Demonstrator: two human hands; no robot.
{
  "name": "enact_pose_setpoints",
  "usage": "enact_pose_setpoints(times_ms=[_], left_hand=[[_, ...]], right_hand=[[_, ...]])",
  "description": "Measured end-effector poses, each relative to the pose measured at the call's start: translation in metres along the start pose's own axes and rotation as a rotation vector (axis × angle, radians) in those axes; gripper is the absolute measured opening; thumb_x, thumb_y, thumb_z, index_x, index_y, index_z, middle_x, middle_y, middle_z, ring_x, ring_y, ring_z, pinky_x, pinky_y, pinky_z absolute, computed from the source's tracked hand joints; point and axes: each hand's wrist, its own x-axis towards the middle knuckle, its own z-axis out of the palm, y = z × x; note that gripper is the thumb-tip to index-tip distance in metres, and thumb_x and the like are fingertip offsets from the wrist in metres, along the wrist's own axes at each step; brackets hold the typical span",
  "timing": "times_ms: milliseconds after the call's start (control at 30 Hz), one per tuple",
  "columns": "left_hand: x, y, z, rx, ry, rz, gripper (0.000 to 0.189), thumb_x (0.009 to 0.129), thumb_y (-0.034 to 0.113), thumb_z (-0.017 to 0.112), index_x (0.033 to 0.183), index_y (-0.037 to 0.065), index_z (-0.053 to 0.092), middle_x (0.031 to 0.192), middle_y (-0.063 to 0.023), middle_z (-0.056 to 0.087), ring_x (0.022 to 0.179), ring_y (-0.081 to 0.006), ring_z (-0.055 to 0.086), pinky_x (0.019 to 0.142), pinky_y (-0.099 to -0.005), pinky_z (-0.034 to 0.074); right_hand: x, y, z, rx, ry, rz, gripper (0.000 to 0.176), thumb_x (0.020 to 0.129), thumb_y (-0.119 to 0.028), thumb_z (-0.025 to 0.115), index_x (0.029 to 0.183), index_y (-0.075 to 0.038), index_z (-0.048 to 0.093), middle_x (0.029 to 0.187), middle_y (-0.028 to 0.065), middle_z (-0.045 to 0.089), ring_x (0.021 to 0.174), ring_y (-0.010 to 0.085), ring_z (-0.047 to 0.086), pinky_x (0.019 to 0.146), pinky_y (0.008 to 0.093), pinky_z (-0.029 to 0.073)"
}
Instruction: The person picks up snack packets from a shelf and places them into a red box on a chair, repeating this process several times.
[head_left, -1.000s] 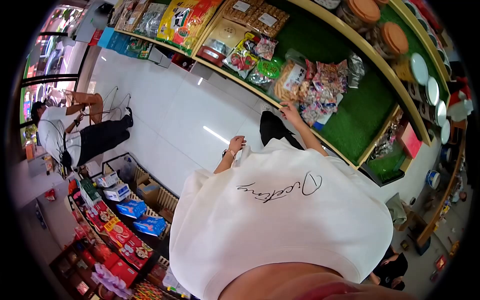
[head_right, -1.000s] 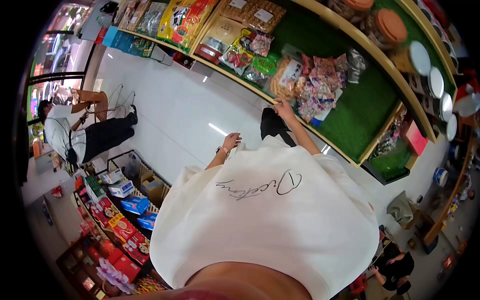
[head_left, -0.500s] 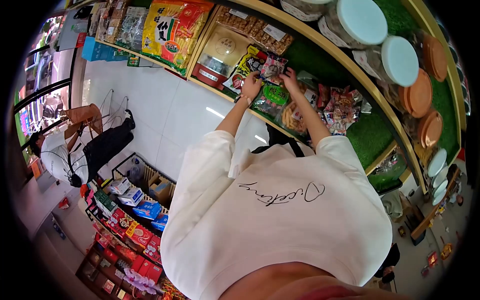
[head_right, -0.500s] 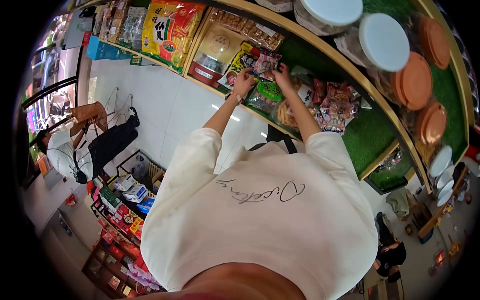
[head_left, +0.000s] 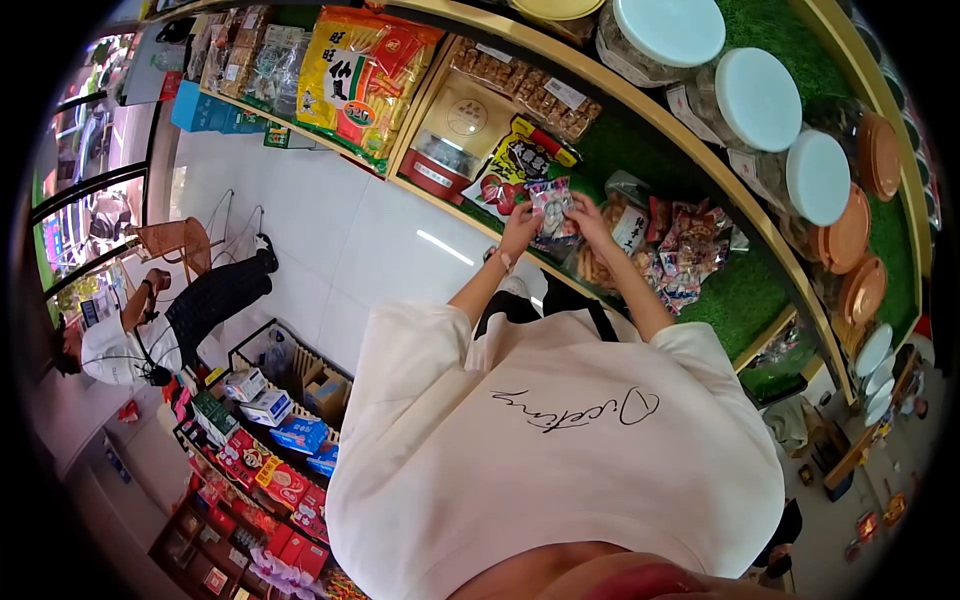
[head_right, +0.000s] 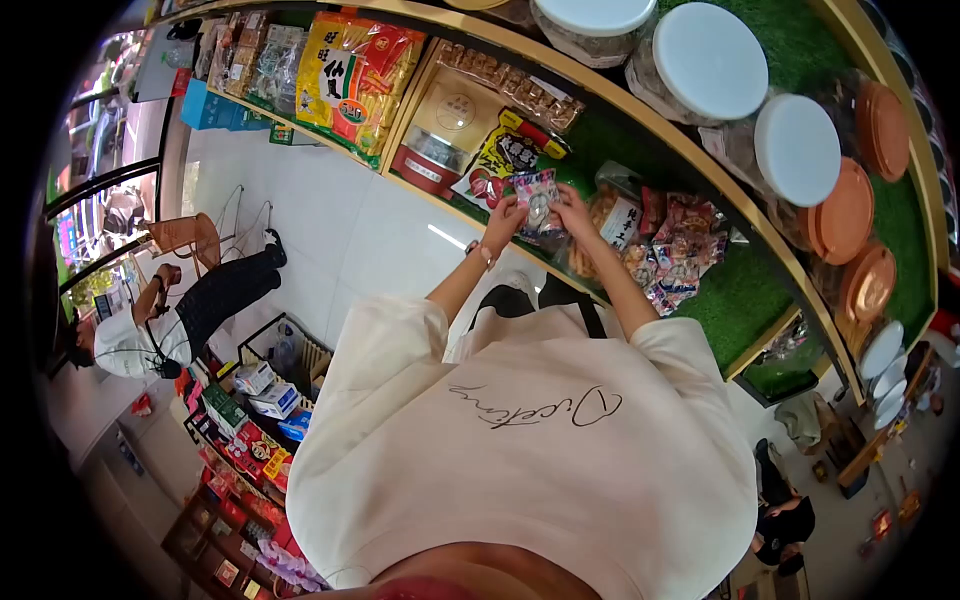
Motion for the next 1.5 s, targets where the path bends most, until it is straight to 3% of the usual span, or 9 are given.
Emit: enact_pose_setpoints(times_ms=[167,400,600,700,800,1067,1267,1367,1500], left_hand=[[-0.074,0.012,-0.036,0.027,-0.006,-0.062,0.030,0.081,0.018,0.062,0.101,0.001,0.048,0.078,-0.0028,0.058,0.063,-0.0061,0.050,0.052,-0.0193,0.039],[-0.154,0.035,-0.071,-0.027,-0.109,-0.017,0.030,0.081,0.021,0.063,0.101,0.001,0.051,0.090,-0.0037,0.060,0.077,-0.0088,0.057,0.067,-0.0213,0.046],[-0.214,0.058,-0.096,0.028,-0.269,-0.013,0.026,0.080,0.019,0.063,0.097,0.002,0.052,0.088,-0.0033,0.060,0.076,-0.0085,0.057,0.064,-0.0216,0.047],[-0.243,0.055,-0.103,0.092,-0.346,0.005,0.024,0.079,0.018,0.064,0.095,0.003,0.053,0.087,-0.0027,0.059,0.073,-0.0081,0.057,0.061,-0.0206,0.047],[-0.267,0.055,-0.101,0.221,-0.438,-0.023,0.024,0.079,0.017,0.064,0.095,0.004,0.053,0.086,-0.0027,0.059,0.070,-0.0075,0.056,0.058,-0.0196,0.047],[-0.306,0.016,-0.037,0.422,-0.815,-0.031,0.031,0.077,0.014,0.067,0.101,0.002,0.051,0.089,-0.0048,0.060,0.077,-0.0099,0.057,0.066,-0.0238,0.048],[-0.375,-0.035,0.051,0.624,-1.217,-0.047,0.032,0.080,0.018,0.063,0.105,0.002,0.051,0.095,-0.0055,0.058,0.083,-0.0102,0.056,0.072,-0.0249,0.047],[-0.422,-0.087,0.090,0.757,-1.333,-0.052,0.032,0.081,0.019,0.062,0.106,0.002,0.050,0.097,-0.0057,0.058,0.084,-0.0097,0.055,0.074,-0.0240,0.046],[-0.507,-0.141,0.139,0.789,-1.491,-0.186,0.037,0.080,0.020,0.062,0.107,-0.002,0.049,0.094,-0.0069,0.059,0.081,-0.0101,0.056,0.071,-0.0236,0.046]], right_hand=[[-0.081,0.015,0.041,0.004,-0.143,-0.031,0.039,0.084,-0.007,0.051,0.121,-0.008,0.040,0.094,0.0068,0.053,0.068,0.0094,0.054,0.059,0.0221,0.048],[-0.166,0.048,0.108,0.040,-0.057,-0.124,0.035,0.084,-0.010,0.053,0.117,-0.007,0.043,0.094,0.0051,0.053,0.074,0.0090,0.054,0.060,0.0218,0.048],[-0.214,0.099,0.144,-0.016,0.159,-0.410,0.036,0.085,-0.018,0.055,0.116,-0.003,0.045,0.096,0.0055,0.055,0.091,0.0117,0.052,0.082,0.0239,0.041],[-0.253,0.113,0.163,0.216,0.126,-0.310,0.036,0.085,-0.017,0.056,0.116,-0.002,0.045,0.100,0.0059,0.055,0.093,0.0115,0.051,0.082,0.0233,0.041],[-0.281,0.142,0.172,0.273,0.218,-0.367,0.034,0.084,-0.018,0.058,0.111,0.000,0.048,0.097,0.0050,0.056,0.089,0.0094,0.052,0.077,0.0216,0.043],[-0.358,0.205,0.132,0.324,0.543,-0.590,0.030,0.082,-0.022,0.061,0.103,-0.001,0.053,0.091,0.0042,0.057,0.077,0.0083,0.052,0.069,0.0203,0.043],[-0.461,0.264,0.092,0.403,0.803,-0.617,0.031,0.085,-0.025,0.057,0.104,-0.002,0.053,0.093,0.0032,0.055,0.083,0.0091,0.051,0.076,0.0225,0.041],[-0.517,0.309,0.074,0.497,0.993,-0.637,0.033,0.085,-0.028,0.056,0.105,-0.002,0.053,0.094,0.0033,0.055,0.086,0.0096,0.051,0.076,0.0240,0.042],[-0.599,0.374,0.048,0.859,1.035,-0.586,0.034,0.086,-0.030,0.054,0.107,-0.003,0.052,0.097,0.0033,0.054,0.090,0.0102,0.051,0.076,0.0267,0.044]])
